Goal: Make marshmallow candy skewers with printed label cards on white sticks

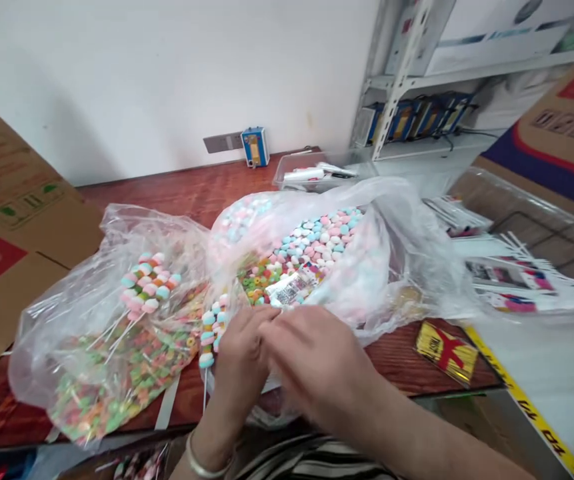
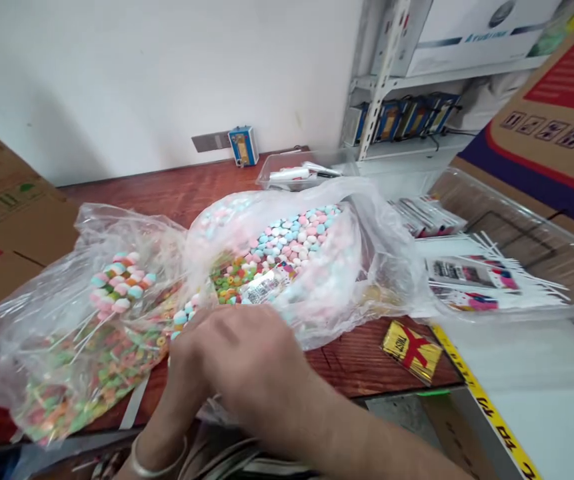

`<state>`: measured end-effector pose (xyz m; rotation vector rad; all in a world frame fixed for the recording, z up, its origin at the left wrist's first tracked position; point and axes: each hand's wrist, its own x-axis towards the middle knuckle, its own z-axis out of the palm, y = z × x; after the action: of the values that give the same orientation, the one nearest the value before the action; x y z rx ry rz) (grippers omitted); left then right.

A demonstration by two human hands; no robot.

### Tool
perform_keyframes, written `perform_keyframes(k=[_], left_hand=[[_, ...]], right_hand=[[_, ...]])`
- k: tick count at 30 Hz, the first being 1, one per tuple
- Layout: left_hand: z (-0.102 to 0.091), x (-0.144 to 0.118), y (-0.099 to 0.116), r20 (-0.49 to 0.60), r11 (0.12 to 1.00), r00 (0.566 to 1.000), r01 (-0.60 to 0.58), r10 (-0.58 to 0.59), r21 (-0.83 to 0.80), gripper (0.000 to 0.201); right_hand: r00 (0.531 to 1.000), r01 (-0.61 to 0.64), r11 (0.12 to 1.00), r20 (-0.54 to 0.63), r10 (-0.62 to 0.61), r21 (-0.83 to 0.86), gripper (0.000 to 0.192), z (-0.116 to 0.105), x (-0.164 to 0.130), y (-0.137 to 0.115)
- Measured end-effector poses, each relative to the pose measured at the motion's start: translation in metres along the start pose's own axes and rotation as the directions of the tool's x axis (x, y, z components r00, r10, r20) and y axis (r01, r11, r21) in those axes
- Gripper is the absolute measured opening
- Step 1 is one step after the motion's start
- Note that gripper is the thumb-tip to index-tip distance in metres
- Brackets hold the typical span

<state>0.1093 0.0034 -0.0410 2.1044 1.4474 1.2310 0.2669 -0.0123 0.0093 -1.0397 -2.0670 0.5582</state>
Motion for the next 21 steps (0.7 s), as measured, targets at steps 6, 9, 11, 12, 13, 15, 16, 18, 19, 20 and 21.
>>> perform_keyframes(k=[6, 9, 11, 12, 13, 15, 16, 18, 19, 20, 21], left_hand=[[0.062, 0.051, -0.016, 0.086, 0.901, 0.994, 0.023, -0.067, 0.433, 0.022], [0.073, 0.054, -0.026, 0.092, 0.865, 0.988, 0.065, -0.126, 0.497, 0.019], [0.075, 0.05, -0.03, 0.07, 0.882, 0.989, 0.083, -0.13, 0.463, 0.01], [0.075, 0.048, -0.032, 0.054, 0.894, 0.991, 0.089, -0.126, 0.44, 0.008], [0.075, 0.046, -0.034, 0.04, 0.905, 0.992, 0.092, -0.12, 0.416, 0.007], [0.075, 0.044, -0.036, 0.011, 0.924, 0.995, 0.087, -0.098, 0.373, 0.008], [0.075, 0.043, -0.038, -0.006, 0.932, 0.997, 0.077, -0.08, 0.354, 0.009], [0.075, 0.043, -0.041, -0.052, 0.945, 0.998, 0.044, -0.029, 0.323, 0.01], [0.075, 0.044, -0.042, -0.075, 0.95, 0.997, 0.022, 0.002, 0.312, 0.01], [0.074, 0.045, -0.043, -0.094, 0.953, 0.995, -0.002, 0.032, 0.303, 0.01], [0.072, 0.046, -0.044, -0.106, 0.956, 0.993, -0.027, 0.061, 0.293, 0.009]], right_hand=[[0.951, -0.3, 0.902, -0.03, 0.306, -0.31, 0.016, -0.007, 0.001, 0.088], [0.931, -0.363, 0.899, -0.064, 0.358, -0.246, 0.016, -0.008, -0.012, 0.109], [0.914, -0.404, 0.897, -0.11, 0.39, -0.178, 0.019, -0.01, -0.012, 0.118], [0.905, -0.421, 0.896, -0.134, 0.404, -0.143, 0.023, -0.012, -0.008, 0.123], [0.898, -0.43, 0.896, -0.151, 0.413, -0.107, 0.026, -0.013, -0.002, 0.128], [0.895, -0.429, 0.903, -0.149, 0.421, -0.029, 0.037, -0.015, 0.012, 0.139], [0.897, -0.425, 0.905, -0.129, 0.424, 0.015, 0.044, -0.014, 0.019, 0.145], [0.894, -0.431, 0.895, -0.079, 0.441, 0.113, 0.052, -0.012, 0.03, 0.155], [0.888, -0.442, 0.882, -0.06, 0.456, 0.163, 0.052, -0.01, 0.034, 0.159], [0.879, -0.454, 0.865, -0.05, 0.474, 0.213, 0.051, -0.008, 0.037, 0.161], [0.87, -0.463, 0.847, -0.047, 0.49, 0.262, 0.049, -0.005, 0.039, 0.163]])
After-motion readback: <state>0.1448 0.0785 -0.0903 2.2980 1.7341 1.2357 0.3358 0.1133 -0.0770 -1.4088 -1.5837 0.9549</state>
